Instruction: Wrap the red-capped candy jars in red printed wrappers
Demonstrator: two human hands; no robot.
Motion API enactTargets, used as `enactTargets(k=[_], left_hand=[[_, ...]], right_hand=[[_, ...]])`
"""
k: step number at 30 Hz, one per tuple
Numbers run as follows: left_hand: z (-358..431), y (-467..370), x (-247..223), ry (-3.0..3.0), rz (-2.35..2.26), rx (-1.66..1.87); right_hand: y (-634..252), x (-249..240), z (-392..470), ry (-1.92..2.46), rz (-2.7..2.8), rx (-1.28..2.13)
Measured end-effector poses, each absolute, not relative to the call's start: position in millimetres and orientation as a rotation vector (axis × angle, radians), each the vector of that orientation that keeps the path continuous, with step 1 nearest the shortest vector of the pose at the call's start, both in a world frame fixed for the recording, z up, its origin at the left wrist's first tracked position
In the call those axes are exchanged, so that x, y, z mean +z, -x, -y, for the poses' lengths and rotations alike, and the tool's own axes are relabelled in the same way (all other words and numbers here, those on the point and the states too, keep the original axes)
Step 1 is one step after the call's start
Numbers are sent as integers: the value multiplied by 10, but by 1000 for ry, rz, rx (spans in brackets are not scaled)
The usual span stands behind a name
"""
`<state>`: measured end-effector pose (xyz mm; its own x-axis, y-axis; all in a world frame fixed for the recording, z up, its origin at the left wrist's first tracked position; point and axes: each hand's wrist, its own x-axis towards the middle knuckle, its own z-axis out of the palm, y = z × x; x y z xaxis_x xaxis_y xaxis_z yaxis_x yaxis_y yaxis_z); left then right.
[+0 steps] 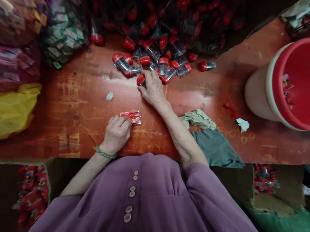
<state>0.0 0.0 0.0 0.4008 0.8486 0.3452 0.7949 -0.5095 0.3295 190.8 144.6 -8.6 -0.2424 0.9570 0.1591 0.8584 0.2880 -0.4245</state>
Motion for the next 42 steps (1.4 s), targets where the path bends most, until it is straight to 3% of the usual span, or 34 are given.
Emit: enactTargets(k=[10,17,42], left_hand=[[-40,-6,26,-2417,-1438,794],[-111,43,-3,-2215,-1441,1025],[116,110,210,-2523,-1155,1050]], right_hand=[[-2063,100,-746,1487,1700,1031],[-2138,232,-268,1328,1207,1531],[-2034,464,52,1138,940,2169]])
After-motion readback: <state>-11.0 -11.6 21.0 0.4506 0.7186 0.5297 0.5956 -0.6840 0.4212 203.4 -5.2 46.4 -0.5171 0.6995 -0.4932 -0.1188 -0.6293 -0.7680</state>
